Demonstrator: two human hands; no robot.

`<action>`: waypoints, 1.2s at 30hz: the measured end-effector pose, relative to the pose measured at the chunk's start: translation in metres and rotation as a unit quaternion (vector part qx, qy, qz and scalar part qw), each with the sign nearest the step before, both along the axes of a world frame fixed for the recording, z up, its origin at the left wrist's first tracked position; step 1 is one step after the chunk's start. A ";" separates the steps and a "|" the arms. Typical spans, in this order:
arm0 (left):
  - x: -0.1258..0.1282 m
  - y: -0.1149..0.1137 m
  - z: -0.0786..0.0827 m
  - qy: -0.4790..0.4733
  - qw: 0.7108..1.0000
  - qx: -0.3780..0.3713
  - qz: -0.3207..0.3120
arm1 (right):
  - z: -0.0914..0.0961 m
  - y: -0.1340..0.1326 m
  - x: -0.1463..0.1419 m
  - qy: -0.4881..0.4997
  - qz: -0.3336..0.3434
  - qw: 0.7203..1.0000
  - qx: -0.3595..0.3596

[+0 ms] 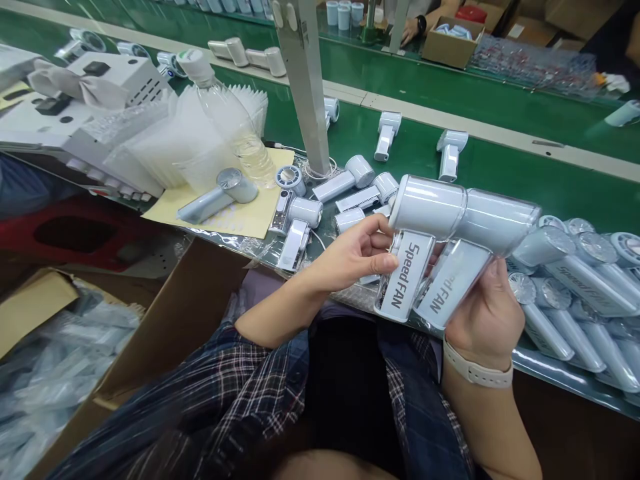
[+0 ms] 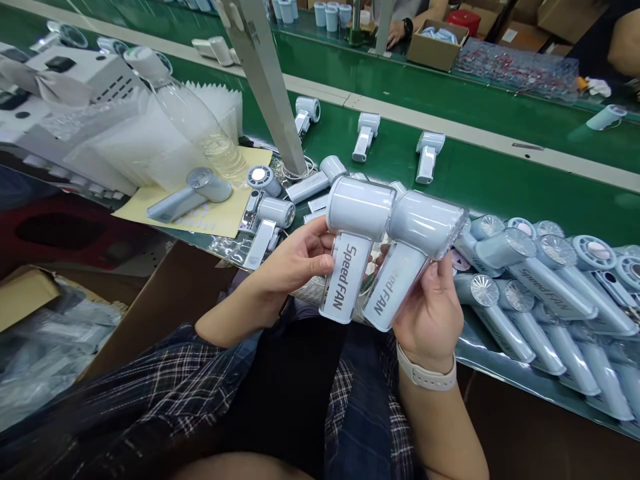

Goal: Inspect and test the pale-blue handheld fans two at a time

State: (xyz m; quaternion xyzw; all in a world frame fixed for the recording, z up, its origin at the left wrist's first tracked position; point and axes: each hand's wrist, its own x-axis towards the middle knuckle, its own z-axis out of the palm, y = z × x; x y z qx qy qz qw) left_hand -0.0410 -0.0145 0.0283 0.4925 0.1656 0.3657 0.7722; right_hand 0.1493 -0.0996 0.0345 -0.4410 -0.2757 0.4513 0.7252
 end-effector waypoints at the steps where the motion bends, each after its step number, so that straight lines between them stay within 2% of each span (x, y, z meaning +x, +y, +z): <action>1: 0.000 0.001 0.000 0.002 1.000 0.001 0.000 | 0.000 0.000 0.000 -0.002 0.002 1.000 -0.003; 13: 0.007 -0.001 0.002 0.057 0.997 -0.031 0.043 | -0.007 0.007 -0.001 -0.012 -0.019 0.999 -0.046; 16: 0.006 -0.001 0.004 0.063 0.997 -0.012 0.044 | -0.007 0.006 0.000 -0.022 0.003 0.999 -0.024; 18: 0.003 -0.002 0.004 0.078 0.995 0.030 0.054 | -0.007 0.003 0.002 -0.045 0.018 0.999 0.001; 21: -0.002 0.000 0.004 0.129 0.976 0.158 0.082 | -0.007 -0.001 0.005 -0.149 0.013 0.988 0.048; 24: -0.006 0.005 0.001 0.118 0.943 0.297 0.093 | -0.007 -0.001 0.009 -0.270 0.039 0.954 0.126; 28: -0.007 0.013 -0.008 0.044 0.907 0.402 0.119 | -0.008 0.002 0.012 -0.353 0.048 0.908 0.221; 30: -0.007 0.015 -0.012 0.041 0.885 0.445 0.132 | -0.009 0.001 0.013 -0.370 0.039 0.899 0.228; 36: -0.011 0.012 -0.009 0.046 0.828 0.529 0.182 | -0.008 -0.007 0.009 -0.362 0.034 0.909 0.206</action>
